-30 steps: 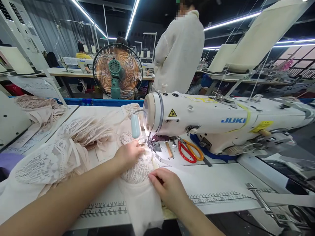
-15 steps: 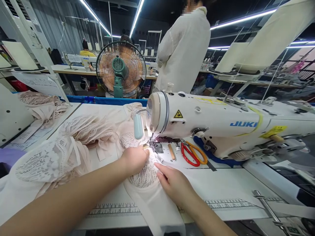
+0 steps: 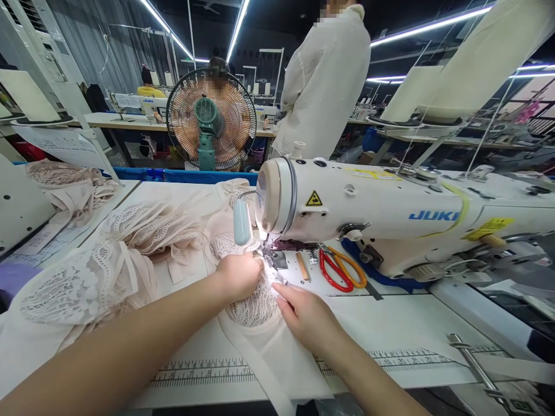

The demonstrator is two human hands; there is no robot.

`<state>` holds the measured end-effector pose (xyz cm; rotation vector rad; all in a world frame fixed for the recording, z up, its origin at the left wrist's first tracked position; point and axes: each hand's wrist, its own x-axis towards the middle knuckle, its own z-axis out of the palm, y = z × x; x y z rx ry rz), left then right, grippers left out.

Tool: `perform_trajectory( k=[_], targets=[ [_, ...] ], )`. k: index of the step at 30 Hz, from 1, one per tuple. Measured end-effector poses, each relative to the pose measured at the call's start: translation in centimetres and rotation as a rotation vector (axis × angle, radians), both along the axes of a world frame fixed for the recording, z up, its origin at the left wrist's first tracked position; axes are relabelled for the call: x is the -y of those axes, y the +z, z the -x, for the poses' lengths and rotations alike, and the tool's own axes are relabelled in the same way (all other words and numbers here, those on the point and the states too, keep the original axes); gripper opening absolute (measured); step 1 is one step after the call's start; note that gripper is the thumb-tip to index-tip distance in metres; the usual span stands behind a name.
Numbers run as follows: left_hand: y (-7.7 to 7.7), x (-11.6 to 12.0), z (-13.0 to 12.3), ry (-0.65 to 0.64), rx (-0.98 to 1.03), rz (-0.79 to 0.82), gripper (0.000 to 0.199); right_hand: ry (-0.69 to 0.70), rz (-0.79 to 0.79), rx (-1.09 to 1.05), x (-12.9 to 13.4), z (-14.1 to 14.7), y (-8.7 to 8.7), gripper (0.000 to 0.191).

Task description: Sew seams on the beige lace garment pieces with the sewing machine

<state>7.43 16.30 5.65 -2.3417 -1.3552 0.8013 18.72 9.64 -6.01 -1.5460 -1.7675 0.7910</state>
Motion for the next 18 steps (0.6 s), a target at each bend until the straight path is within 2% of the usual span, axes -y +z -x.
perform_trajectory(
  k=[9,14,18],
  targets=[
    [0.2,-1.2,0.2,0.007,0.021,-0.002,0.051,-0.02,0.007,0.039,-0.5,0.0,0.3,0.046],
    [0.7,-1.5,1.2,-0.051,0.117,-0.026,0.04,-0.004,-0.018,0.054,-0.3,-0.1,0.4,0.046],
    [1.4,-0.3,2.7,-0.132,0.167,-0.054,0.037,0.042,-0.025,0.128,1.1,-0.8,0.3,0.039]
  ],
)
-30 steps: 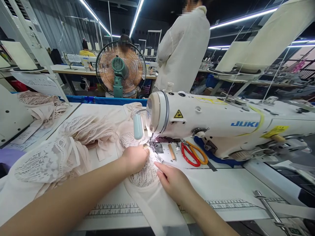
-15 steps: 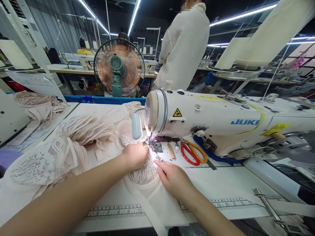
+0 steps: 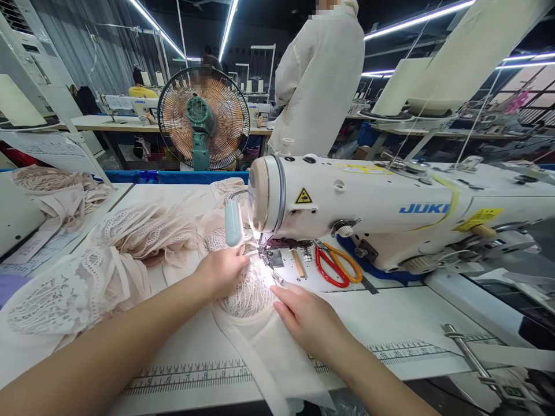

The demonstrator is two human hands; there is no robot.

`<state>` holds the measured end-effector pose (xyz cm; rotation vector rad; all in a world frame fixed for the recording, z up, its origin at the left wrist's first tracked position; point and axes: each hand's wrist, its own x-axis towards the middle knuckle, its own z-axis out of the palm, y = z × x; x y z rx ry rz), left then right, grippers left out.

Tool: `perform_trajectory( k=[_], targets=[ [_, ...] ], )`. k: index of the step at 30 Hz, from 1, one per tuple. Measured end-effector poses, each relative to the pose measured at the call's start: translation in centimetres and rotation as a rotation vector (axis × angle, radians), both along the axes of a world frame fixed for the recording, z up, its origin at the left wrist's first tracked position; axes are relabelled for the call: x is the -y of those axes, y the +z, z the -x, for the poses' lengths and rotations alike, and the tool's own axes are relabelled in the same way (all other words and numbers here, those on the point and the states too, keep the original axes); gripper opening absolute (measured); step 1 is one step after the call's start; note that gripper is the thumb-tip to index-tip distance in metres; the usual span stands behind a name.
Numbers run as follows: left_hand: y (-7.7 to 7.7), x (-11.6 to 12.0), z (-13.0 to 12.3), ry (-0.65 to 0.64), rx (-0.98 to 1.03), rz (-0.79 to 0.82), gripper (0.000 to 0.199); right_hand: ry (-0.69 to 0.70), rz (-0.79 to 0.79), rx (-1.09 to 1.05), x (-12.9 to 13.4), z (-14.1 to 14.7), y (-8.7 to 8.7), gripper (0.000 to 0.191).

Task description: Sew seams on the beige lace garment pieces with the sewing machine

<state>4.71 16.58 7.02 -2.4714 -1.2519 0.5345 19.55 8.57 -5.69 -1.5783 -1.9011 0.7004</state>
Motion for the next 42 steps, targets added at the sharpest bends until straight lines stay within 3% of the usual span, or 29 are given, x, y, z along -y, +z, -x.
perform_trajectory(
  k=[3,6,8,14,25,37,42],
  targets=[
    [0.5,1.8,1.3,-0.059,-0.036,0.04,0.047,0.066,-0.019,0.013,1.2,-0.6,-0.4,0.033],
    [0.8,3.3,2.2,0.054,-0.192,0.129,0.094,0.106,-0.045,0.014,1.7,-0.8,-0.9,0.031],
    [0.9,3.7,2.5,0.131,-0.26,0.133,0.106,0.107,-0.046,0.028,1.7,-0.7,-1.1,0.03],
    [1.2,2.2,2.6,0.202,-0.248,0.071,0.1,0.081,-0.078,0.061,0.9,-0.4,-0.8,0.033],
    [2.9,-0.7,1.8,0.182,-0.212,0.067,0.095,0.051,-0.094,0.072,-1.3,-0.3,-0.1,0.04],
    [3.8,-1.9,1.0,0.23,-0.201,0.122,0.095,0.064,0.022,0.16,-2.0,-0.3,1.2,0.046],
    [4.2,-2.9,0.9,0.191,-0.11,0.124,0.091,0.069,0.037,0.2,-2.8,-0.1,2.0,0.052]
  ],
)
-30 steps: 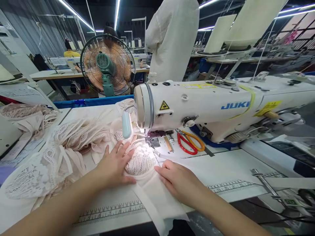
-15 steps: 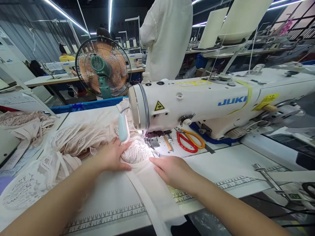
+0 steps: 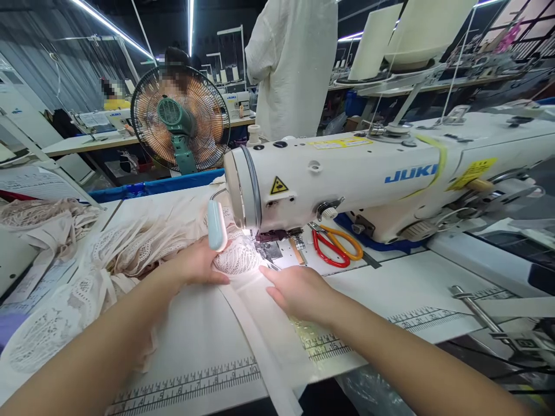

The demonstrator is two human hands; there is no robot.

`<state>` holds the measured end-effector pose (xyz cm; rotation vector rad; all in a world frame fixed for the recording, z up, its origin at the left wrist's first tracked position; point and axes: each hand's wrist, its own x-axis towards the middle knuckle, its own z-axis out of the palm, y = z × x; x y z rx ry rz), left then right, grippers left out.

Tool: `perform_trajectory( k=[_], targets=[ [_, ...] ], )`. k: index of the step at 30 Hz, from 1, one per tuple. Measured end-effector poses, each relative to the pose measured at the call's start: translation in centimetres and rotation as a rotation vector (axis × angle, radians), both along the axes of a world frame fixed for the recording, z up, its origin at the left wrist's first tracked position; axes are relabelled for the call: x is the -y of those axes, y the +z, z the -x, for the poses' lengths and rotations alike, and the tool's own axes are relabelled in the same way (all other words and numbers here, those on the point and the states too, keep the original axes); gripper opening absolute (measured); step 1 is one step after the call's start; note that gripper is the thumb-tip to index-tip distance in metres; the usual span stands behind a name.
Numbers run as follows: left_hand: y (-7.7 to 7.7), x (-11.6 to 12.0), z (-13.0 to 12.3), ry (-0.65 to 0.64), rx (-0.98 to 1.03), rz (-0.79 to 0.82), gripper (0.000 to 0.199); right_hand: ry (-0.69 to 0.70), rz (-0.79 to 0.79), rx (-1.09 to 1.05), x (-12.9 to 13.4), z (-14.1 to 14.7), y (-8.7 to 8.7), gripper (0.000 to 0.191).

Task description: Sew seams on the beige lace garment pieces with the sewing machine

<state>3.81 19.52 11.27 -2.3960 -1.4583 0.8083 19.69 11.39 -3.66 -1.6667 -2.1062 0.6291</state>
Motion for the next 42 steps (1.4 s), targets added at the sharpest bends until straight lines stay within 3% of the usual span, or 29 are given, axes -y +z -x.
perform_trajectory(
  k=[4,10,23,29,33,37,40,42],
  targets=[
    [0.0,-1.1,0.1,-0.024,0.083,0.007,0.088,-0.005,0.023,0.023,-0.3,0.3,0.8,0.056],
    [0.1,-1.7,-0.3,0.054,0.107,0.036,0.089,-0.011,0.071,0.029,-0.2,0.7,1.5,0.058],
    [-0.3,-4.2,0.9,0.133,0.159,0.042,0.092,-0.014,0.036,0.02,0.1,0.6,0.7,0.055],
    [-0.5,-2.7,0.9,0.102,0.232,-0.034,0.084,0.002,0.003,-0.001,2.3,-0.7,0.1,0.051],
    [-2.4,1.5,1.1,-0.062,0.247,-0.287,0.064,0.071,-0.067,-0.123,4.5,-1.9,-1.9,0.04],
    [-6.1,5.5,1.5,-0.628,0.207,-0.205,0.051,0.164,-0.228,-0.218,6.0,-2.1,-4.4,0.031],
    [-8.2,7.1,1.4,-0.776,0.115,-0.175,0.058,0.196,-0.318,-0.27,6.4,-1.6,-5.5,0.028],
    [-8.8,7.4,1.1,-0.825,0.069,-0.195,0.06,0.195,-0.353,-0.265,6.4,-1.3,-5.9,0.028]
  ],
)
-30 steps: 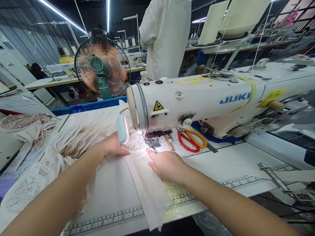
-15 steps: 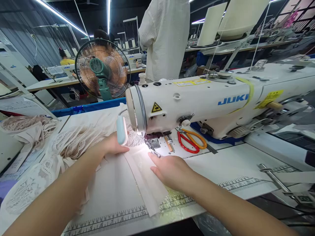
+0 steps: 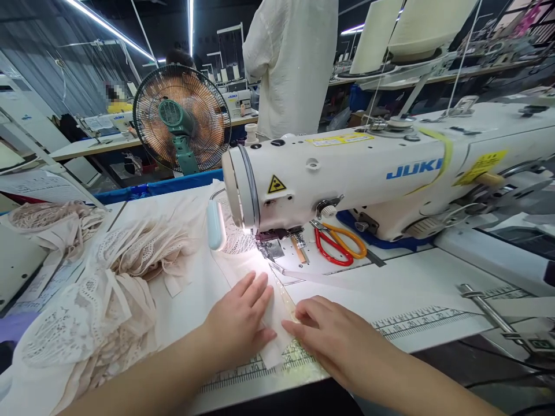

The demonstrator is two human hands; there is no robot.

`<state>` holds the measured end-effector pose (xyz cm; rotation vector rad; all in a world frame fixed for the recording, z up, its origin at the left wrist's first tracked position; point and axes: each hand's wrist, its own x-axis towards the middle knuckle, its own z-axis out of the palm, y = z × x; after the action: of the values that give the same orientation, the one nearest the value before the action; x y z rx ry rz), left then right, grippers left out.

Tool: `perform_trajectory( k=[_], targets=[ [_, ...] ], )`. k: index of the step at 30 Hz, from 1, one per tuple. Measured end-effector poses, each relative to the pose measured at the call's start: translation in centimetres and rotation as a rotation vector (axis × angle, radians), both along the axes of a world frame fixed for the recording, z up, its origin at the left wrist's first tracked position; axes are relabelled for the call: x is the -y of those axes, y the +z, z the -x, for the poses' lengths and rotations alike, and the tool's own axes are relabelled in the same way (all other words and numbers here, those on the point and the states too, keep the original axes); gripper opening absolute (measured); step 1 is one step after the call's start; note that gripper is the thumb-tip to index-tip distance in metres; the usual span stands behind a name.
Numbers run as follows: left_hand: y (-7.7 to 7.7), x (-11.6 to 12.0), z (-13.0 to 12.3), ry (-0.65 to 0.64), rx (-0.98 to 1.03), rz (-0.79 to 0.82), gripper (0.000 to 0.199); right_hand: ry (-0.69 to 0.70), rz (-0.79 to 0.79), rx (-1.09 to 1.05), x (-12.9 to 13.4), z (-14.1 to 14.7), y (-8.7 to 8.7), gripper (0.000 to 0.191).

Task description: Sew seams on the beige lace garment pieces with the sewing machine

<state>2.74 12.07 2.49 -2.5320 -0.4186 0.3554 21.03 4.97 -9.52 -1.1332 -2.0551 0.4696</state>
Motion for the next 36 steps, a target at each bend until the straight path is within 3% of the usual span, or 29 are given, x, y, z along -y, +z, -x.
perform_trajectory(
  k=[4,9,24,36],
  targets=[
    [0.0,0.0,-0.6,-0.052,-0.023,-0.056,0.06,-0.034,-0.077,0.0,-0.2,0.3,-0.4,0.03],
    [0.1,0.2,-0.4,-0.001,-0.031,-0.042,0.062,-0.047,-0.098,-0.029,-0.3,0.1,-0.7,0.028],
    [0.5,-0.1,-0.7,0.013,-0.132,0.103,0.054,-0.026,0.117,0.143,-1.9,-0.1,0.8,0.03],
    [0.8,-1.9,-0.9,-0.04,-0.097,0.066,0.048,-0.073,0.085,0.166,-4.0,-0.3,1.8,0.023]
  ],
)
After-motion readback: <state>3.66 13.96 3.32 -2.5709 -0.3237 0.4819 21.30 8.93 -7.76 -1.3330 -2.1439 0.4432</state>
